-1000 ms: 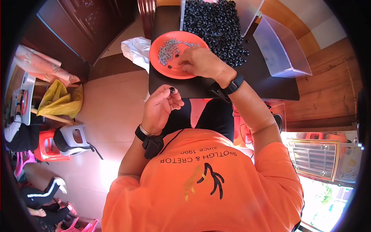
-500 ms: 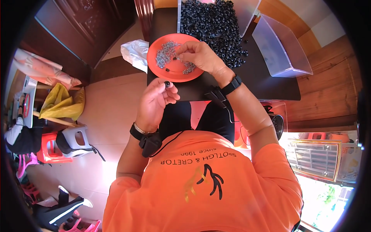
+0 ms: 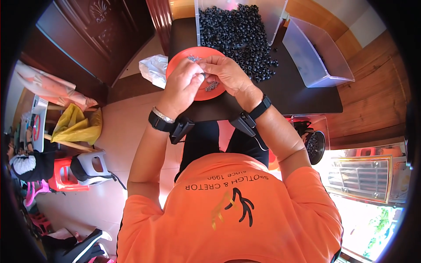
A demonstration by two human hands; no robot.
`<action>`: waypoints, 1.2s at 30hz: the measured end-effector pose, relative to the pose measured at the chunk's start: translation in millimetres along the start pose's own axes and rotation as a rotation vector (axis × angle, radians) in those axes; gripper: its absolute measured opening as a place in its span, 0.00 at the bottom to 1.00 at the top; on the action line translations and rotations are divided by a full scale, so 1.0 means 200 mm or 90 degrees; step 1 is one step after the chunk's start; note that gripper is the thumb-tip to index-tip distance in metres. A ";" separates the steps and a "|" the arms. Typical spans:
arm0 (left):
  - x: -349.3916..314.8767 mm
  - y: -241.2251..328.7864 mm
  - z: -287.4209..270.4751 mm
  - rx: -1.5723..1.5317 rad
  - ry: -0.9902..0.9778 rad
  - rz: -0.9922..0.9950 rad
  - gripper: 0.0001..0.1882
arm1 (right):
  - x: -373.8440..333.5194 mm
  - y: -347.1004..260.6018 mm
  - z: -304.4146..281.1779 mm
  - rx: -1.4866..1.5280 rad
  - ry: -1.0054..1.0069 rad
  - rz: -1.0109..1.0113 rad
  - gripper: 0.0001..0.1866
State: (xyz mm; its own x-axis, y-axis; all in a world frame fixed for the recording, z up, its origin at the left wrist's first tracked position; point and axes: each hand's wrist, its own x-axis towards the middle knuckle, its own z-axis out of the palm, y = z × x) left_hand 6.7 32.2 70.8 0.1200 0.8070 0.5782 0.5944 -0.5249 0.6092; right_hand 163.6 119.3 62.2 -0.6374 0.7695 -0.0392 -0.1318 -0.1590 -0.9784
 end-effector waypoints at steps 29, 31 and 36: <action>0.02 -0.02 -0.01 0.036 -0.007 0.086 0.04 | -0.01 -0.04 0.03 -0.019 0.040 0.069 0.12; 0.01 -0.03 -0.01 0.036 -0.015 0.085 0.04 | -0.01 -0.04 0.04 -0.048 0.048 0.048 0.13; -0.02 -0.04 -0.03 -0.017 -0.017 0.026 0.04 | 0.00 -0.04 0.01 -0.092 0.068 0.021 0.15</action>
State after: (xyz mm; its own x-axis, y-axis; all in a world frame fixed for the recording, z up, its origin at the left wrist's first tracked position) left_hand -3.1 31.6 68.3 0.1655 0.7913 0.5886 0.5675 -0.5645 0.5994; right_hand 163.1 119.7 69.8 -0.5544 0.8279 -0.0848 0.0032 -0.0998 -0.9950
